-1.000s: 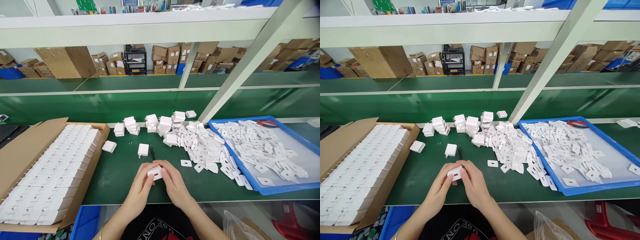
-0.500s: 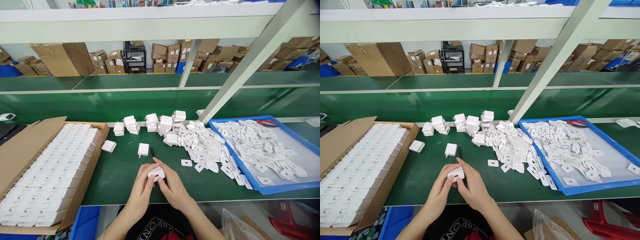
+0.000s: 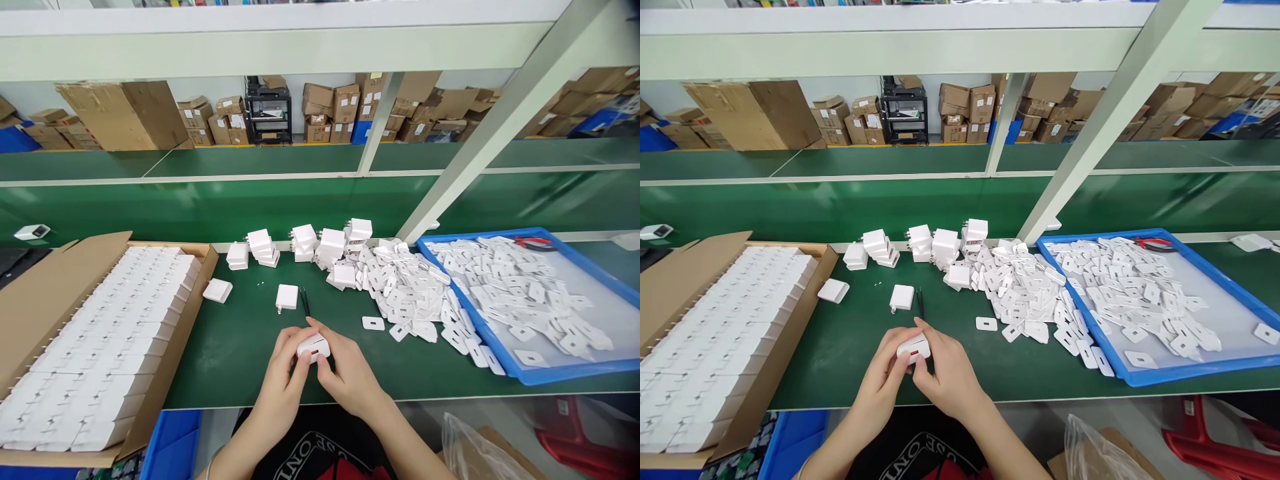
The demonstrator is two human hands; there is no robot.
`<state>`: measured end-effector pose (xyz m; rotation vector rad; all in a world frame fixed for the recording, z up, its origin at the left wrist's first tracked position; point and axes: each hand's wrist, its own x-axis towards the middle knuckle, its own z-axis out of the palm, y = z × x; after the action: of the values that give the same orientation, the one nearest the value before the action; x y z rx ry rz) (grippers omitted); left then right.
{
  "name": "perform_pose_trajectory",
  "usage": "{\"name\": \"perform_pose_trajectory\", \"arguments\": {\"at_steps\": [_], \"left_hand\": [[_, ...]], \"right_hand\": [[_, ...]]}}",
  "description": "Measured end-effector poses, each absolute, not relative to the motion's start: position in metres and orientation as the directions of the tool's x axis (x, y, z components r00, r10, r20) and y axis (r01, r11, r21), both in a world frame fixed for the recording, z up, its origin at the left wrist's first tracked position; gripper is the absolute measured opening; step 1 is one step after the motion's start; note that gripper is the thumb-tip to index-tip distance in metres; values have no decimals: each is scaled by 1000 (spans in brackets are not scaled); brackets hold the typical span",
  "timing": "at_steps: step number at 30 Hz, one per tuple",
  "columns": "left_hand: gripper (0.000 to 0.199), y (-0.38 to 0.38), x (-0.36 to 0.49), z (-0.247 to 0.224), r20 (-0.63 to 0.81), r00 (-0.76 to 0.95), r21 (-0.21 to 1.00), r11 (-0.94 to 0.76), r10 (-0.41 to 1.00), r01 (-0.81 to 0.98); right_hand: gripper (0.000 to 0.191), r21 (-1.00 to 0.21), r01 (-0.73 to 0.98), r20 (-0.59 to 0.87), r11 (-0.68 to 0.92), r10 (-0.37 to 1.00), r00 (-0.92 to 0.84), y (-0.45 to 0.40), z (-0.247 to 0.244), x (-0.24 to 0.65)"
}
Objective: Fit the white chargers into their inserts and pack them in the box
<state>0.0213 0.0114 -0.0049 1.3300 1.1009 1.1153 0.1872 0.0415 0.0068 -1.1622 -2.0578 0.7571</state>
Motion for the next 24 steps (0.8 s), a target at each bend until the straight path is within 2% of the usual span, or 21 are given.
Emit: {"name": "perform_pose_trajectory", "arguments": {"at_steps": [24], "left_hand": [[37, 14, 21, -8, 43, 141, 998, -47, 989, 28]], "right_hand": [[54, -783, 484, 215, 391, 900, -379, 42, 8, 186]]}}
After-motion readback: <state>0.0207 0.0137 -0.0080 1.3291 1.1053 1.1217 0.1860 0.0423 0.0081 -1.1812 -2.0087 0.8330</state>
